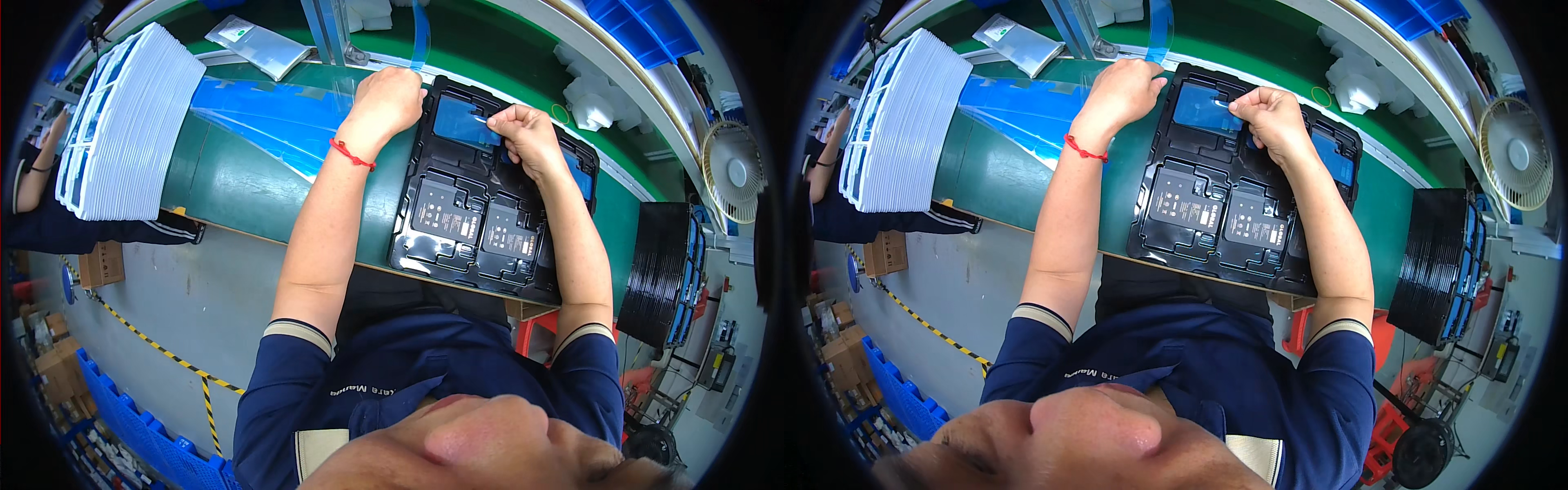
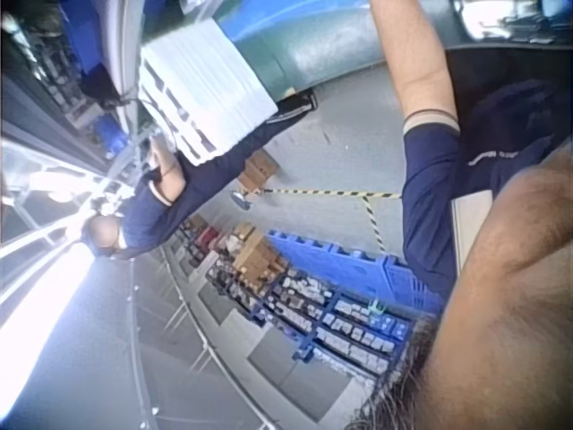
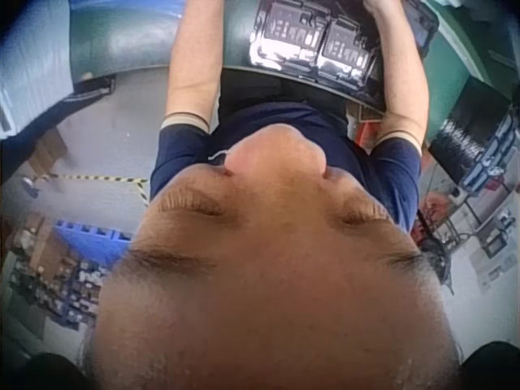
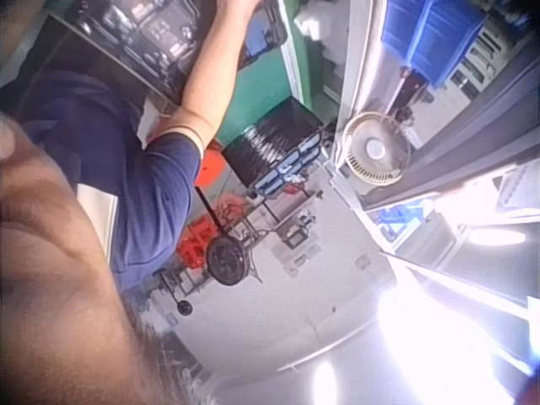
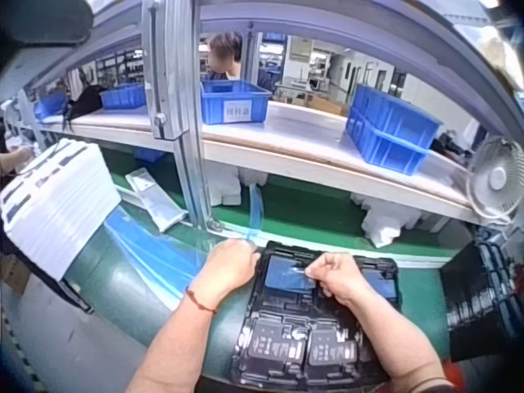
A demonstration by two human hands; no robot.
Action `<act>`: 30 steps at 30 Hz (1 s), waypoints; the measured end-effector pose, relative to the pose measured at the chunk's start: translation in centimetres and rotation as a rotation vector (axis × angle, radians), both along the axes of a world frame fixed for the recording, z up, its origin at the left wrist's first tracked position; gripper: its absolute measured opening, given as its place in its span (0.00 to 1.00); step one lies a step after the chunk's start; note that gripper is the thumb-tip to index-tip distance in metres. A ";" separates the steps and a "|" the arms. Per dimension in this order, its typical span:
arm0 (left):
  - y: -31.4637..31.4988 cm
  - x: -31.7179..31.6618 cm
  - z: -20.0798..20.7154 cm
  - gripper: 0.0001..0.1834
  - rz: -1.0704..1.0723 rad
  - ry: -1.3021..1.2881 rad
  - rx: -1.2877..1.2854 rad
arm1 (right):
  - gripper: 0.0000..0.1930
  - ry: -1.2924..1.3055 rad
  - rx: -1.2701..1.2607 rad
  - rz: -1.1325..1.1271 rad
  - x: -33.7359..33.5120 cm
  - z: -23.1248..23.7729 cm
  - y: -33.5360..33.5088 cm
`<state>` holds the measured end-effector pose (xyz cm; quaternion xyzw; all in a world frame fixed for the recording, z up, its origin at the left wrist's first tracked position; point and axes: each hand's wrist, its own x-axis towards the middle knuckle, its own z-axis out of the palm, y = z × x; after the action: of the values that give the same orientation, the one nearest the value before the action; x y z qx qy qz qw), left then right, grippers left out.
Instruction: Applying protective films to electronic components in a tray.
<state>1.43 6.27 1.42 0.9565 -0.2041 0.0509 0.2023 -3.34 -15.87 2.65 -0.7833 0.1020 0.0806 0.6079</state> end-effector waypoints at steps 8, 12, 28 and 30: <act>-0.6 -0.6 0.5 0.24 -0.017 -0.056 -0.107 | 0.05 -0.046 -0.116 -0.004 -0.2 -0.3 0.5; -1.4 -0.8 0.0 0.33 -0.054 -0.147 -0.092 | 0.05 -0.138 -0.333 0.013 -0.1 -0.7 0.7; -2.2 -0.3 0.0 0.16 -0.085 -0.170 -0.456 | 0.18 -0.452 -0.759 -0.075 -0.9 2.6 -1.7; -3.1 -0.6 0.6 0.21 -0.181 0.064 -0.800 | 0.17 -0.491 -0.666 -0.098 -0.8 2.5 -2.8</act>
<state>0.81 3.21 2.02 0.7817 -0.2450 0.0784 0.5682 -4.14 -18.62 5.18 -0.9273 0.0116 -0.1749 0.3309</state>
